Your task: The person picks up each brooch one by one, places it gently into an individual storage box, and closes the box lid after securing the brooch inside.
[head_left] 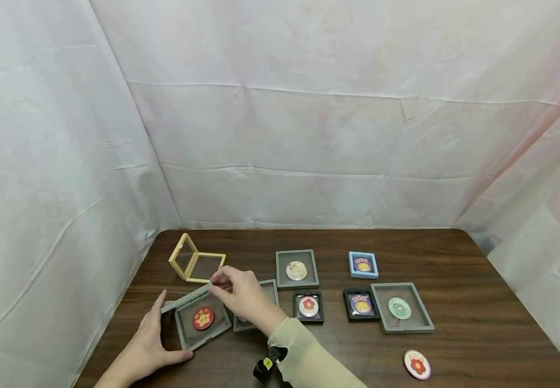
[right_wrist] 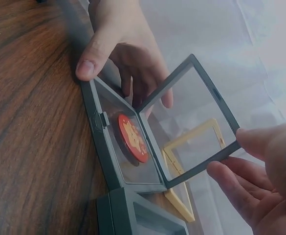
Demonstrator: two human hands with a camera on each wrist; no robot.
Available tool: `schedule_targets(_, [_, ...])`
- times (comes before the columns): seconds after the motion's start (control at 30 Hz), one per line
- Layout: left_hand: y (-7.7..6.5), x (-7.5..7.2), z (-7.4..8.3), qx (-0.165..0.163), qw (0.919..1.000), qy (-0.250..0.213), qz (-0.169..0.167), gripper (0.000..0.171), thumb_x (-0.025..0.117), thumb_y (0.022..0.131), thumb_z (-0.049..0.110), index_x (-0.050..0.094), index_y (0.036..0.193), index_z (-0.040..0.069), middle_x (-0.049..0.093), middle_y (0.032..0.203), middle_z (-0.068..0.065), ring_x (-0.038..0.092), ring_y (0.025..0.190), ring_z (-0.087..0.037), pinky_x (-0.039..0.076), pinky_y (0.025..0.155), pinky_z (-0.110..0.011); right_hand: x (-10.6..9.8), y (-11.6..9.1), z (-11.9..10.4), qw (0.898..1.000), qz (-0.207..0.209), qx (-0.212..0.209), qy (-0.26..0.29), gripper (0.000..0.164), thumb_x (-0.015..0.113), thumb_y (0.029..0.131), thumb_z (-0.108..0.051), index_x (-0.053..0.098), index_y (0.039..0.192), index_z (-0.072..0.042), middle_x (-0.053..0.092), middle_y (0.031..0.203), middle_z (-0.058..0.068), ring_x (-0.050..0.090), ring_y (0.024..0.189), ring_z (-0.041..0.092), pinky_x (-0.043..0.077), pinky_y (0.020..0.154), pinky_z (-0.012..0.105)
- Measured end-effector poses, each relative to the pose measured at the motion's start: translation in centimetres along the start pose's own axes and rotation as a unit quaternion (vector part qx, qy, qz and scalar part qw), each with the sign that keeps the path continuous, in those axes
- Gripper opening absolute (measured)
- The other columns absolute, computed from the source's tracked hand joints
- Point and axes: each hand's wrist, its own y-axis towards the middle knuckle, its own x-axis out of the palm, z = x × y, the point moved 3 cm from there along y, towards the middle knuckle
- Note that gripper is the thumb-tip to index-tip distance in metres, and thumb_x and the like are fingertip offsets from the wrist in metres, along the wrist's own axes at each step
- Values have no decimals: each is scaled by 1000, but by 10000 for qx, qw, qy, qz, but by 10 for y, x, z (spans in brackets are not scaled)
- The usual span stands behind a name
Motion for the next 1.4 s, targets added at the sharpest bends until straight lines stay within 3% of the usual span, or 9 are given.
schedule_targets(0.17, [-1, 0, 0, 155, 9998, -57, 90, 151, 104, 67, 57, 11, 171, -2, 47, 155, -23, 43, 141, -51, 42, 105, -76, 0, -4, 1, 9998, -62, 122, 119, 14, 75, 107, -22, 75, 118, -13, 76, 103, -12, 67, 92, -8, 56, 83, 15])
schedule_targets(0.47, [-4, -3, 0, 269, 9996, 83, 71, 136, 101, 70, 59, 26, 168, 2, 44, 161, -22, 48, 143, -44, 47, 104, -67, -3, -15, 2, 9987, -339, 220, 322, 10, 81, 102, -18, 77, 108, -12, 77, 97, -11, 69, 87, -7, 57, 80, 15])
schedule_targets(0.63, [-5, -4, -2, 282, 9993, 174, 164, 132, 101, 69, 60, 31, 166, 4, 46, 159, -20, 50, 142, -39, 47, 106, -30, -1, -20, 5, 9980, -603, 175, 114, 10, 84, 99, -15, 77, 104, -12, 76, 93, -12, 67, 81, -9, 56, 75, 14])
schedule_targets(0.73, [-4, -5, -4, 256, 9993, 192, 168, 131, 101, 69, 61, 32, 166, 6, 46, 159, -19, 50, 142, -38, 41, 104, -21, 0, -23, 6, 9977, -661, 139, -37, 11, 85, 98, -14, 77, 103, -12, 75, 91, -12, 65, 79, -10, 55, 73, 13])
schedule_targets(0.9, [-4, -5, -5, 335, 9991, 261, 94, 131, 100, 71, 61, 30, 167, 6, 45, 159, -19, 51, 141, -40, 51, 105, -43, 3, -25, 8, 9974, -667, -7, -287, 12, 86, 97, -14, 76, 103, -11, 77, 93, -9, 65, 79, -11, 54, 72, 11])
schedule_targets(1.07, [-7, -5, -5, 405, 9989, 239, -37, 134, 99, 71, 64, 28, 169, 5, 41, 161, -19, 49, 143, -41, 49, 104, -66, 6, -28, 10, 9968, -711, -15, -371, 15, 88, 95, -11, 76, 105, -8, 79, 94, -5, 65, 79, -12, 54, 71, 10])
schedule_targets(1.27, [-7, -6, -2, 216, 9997, 95, -49, 120, 92, 84, 59, 27, 168, 3, 38, 164, -24, 46, 146, -47, 45, 105, -74, 8, -30, 13, 9951, -787, 70, -589, 18, 90, 93, -11, 76, 105, -11, 77, 87, -11, 63, 74, -13, 52, 68, 10])
schedule_targets(1.4, [-6, -6, -1, 99, 9999, 102, -6, 119, 89, 85, 63, 28, 168, 3, 38, 164, -23, 44, 148, -47, 44, 107, -74, 11, -32, 15, 9925, -841, 132, -878, 21, 92, 90, -12, 76, 105, -13, 74, 81, -15, 59, 70, -16, 50, 68, 10])
